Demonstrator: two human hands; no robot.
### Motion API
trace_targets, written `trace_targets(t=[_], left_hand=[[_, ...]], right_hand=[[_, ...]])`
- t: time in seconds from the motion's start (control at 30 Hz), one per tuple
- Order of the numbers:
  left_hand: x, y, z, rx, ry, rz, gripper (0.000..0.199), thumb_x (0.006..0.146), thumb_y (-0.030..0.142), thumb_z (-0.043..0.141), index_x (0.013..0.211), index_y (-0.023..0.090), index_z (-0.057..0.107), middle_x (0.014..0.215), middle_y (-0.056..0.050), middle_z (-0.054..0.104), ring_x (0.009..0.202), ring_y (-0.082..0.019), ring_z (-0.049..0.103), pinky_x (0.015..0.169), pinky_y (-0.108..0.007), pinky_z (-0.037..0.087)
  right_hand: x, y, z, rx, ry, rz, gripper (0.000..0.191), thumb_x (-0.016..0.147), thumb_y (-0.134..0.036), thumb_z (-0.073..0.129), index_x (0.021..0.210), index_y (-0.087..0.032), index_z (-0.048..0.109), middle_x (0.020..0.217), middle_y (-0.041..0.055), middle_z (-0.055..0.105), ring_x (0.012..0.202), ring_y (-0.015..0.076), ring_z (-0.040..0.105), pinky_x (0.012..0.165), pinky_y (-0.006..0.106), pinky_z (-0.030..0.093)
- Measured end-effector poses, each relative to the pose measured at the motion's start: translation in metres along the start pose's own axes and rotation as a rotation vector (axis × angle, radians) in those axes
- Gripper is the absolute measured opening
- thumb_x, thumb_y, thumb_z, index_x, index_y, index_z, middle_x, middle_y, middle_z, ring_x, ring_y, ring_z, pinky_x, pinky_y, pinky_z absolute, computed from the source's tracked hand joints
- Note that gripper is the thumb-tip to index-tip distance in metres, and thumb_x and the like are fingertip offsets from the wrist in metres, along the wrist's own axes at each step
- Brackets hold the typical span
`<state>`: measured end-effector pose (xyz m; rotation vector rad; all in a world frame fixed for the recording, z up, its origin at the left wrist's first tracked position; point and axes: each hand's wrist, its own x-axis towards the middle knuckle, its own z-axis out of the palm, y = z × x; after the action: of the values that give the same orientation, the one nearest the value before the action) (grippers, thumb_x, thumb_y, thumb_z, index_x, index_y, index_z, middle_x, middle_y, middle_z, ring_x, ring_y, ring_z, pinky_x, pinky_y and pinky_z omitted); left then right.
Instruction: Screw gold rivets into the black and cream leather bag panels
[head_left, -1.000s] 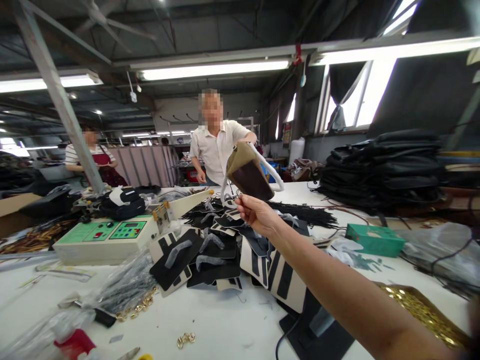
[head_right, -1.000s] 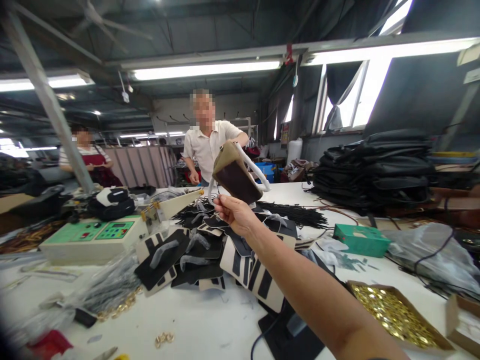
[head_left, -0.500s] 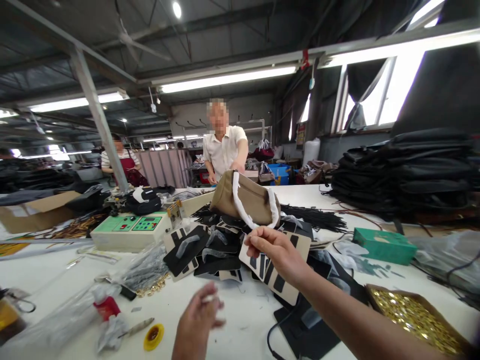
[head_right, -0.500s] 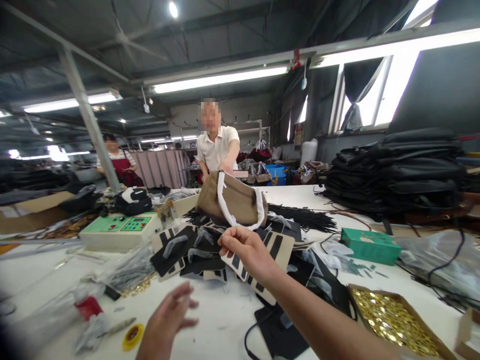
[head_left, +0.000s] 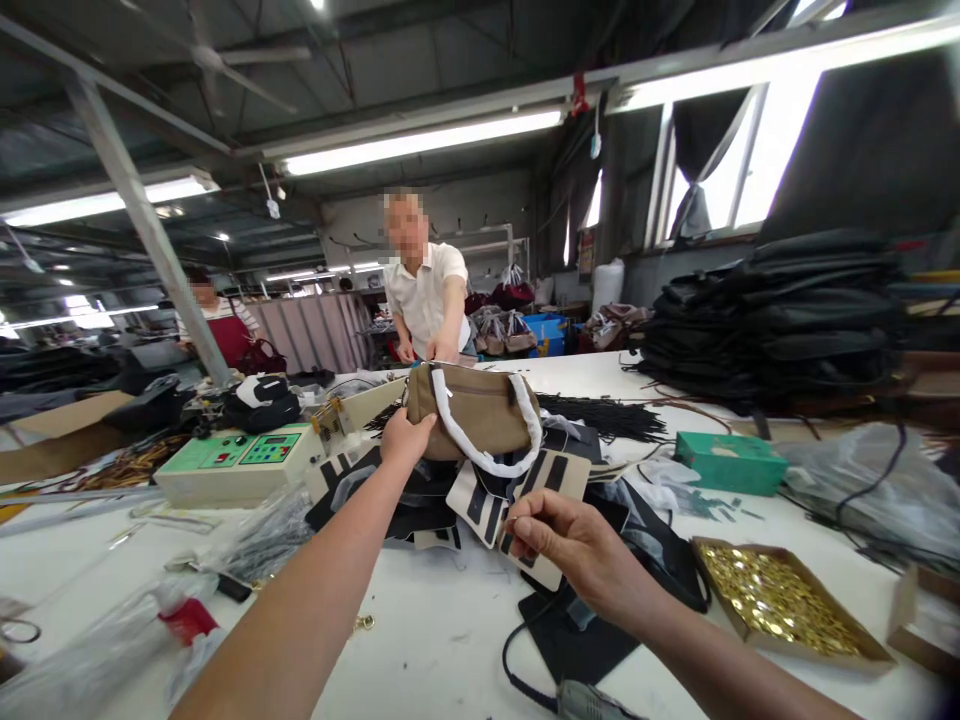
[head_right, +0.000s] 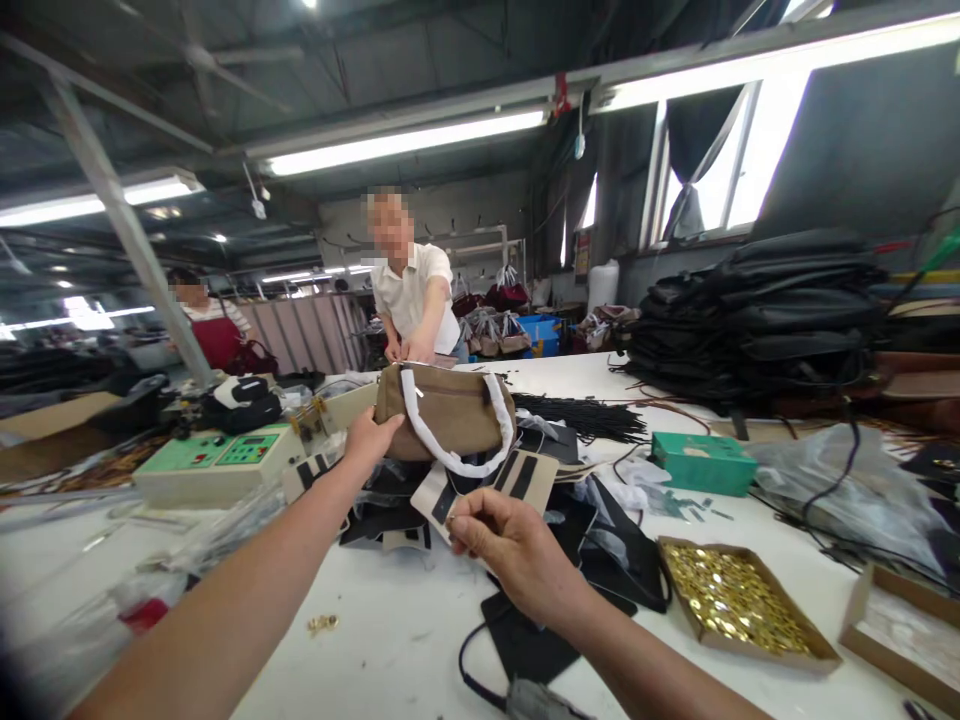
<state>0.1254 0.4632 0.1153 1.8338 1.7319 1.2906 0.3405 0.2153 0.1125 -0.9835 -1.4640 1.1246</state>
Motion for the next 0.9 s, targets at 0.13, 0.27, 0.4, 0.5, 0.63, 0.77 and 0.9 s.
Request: trace_targets(t=[0.13,0.27,0.4,0.5,0.63,0.77,0.9], left_hand=[[-0.012,-0.005,0.008,-0.136,0.163,-0.012,0.019,0.088,0.032,0.063,0.099,0.019,0.07,0.098,-0.01,0.077,0.095,-0.03,0.071,0.089,-0.04,0.053],[-0.05,-0.007,-0.008,-0.288,0.278,0.023,0.021,0.09,0.039,0.061,0.099,0.021,0.068,0.093,-0.006,0.074,0.092,-0.027,0.069,0.085,-0.038,0.053],[-0.092,-0.005,-0.04,-0.424,0.347,0.049,0.028,0.091,0.047,0.064,0.103,0.022,0.066,0.095,-0.004,0.074,0.091,-0.024,0.069,0.083,-0.035,0.054],[-0.124,-0.003,-0.069,-0.515,0.392,0.042,0.032,0.093,0.049,0.063,0.109,0.023,0.065,0.1,-0.004,0.076,0.093,-0.023,0.07,0.082,-0.033,0.055],[-0.169,-0.001,-0.107,-0.652,0.41,0.012,0.033,0.094,0.051,0.064,0.111,0.023,0.063,0.102,-0.004,0.078,0.092,-0.022,0.072,0.082,-0.034,0.057],[-0.216,-0.001,-0.137,-0.764,0.43,-0.044,0.037,0.09,0.054,0.07,0.11,0.022,0.065,0.102,-0.005,0.078,0.093,-0.023,0.072,0.082,-0.034,0.057],[-0.256,-0.003,-0.15,-0.708,0.445,0.007,0.036,0.092,0.054,0.068,0.109,0.022,0.066,0.102,-0.005,0.076,0.096,-0.023,0.07,0.087,-0.035,0.055]], right_hand=[[-0.006,0.0,-0.008,0.0,0.026,0.007,0.04,0.095,-0.059,0.068,0.096,-0.019,0.068,0.086,0.0033,0.068,0.08,0.0177,0.059,0.074,0.03,0.044],[-0.007,0.0,-0.013,-0.057,0.116,-0.017,0.04,0.095,-0.06,0.067,0.092,-0.02,0.069,0.089,0.0032,0.066,0.083,0.0185,0.057,0.078,0.032,0.044],[-0.012,-0.013,-0.004,-0.058,0.154,-0.023,0.04,0.094,-0.06,0.067,0.094,-0.02,0.071,0.095,0.0045,0.069,0.091,0.0214,0.059,0.085,0.034,0.043],[-0.023,-0.026,0.013,-0.019,0.173,-0.014,0.04,0.091,-0.062,0.07,0.095,-0.022,0.072,0.105,0.007,0.073,0.105,0.0268,0.061,0.091,0.036,0.044],[-0.037,-0.031,0.042,0.073,0.203,-0.001,0.043,0.085,-0.065,0.076,0.084,-0.022,0.072,0.122,0.0097,0.073,0.125,0.0331,0.058,0.105,0.041,0.041],[-0.041,-0.021,0.073,0.26,0.256,0.051,0.045,0.076,-0.065,0.083,0.08,-0.022,0.072,0.133,0.0113,0.071,0.131,0.0363,0.057,0.104,0.044,0.042],[-0.034,-0.009,0.1,0.436,0.305,0.116,0.048,0.066,-0.062,0.09,0.087,-0.023,0.074,0.136,0.0128,0.07,0.138,0.0383,0.052,0.091,0.042,0.045]])
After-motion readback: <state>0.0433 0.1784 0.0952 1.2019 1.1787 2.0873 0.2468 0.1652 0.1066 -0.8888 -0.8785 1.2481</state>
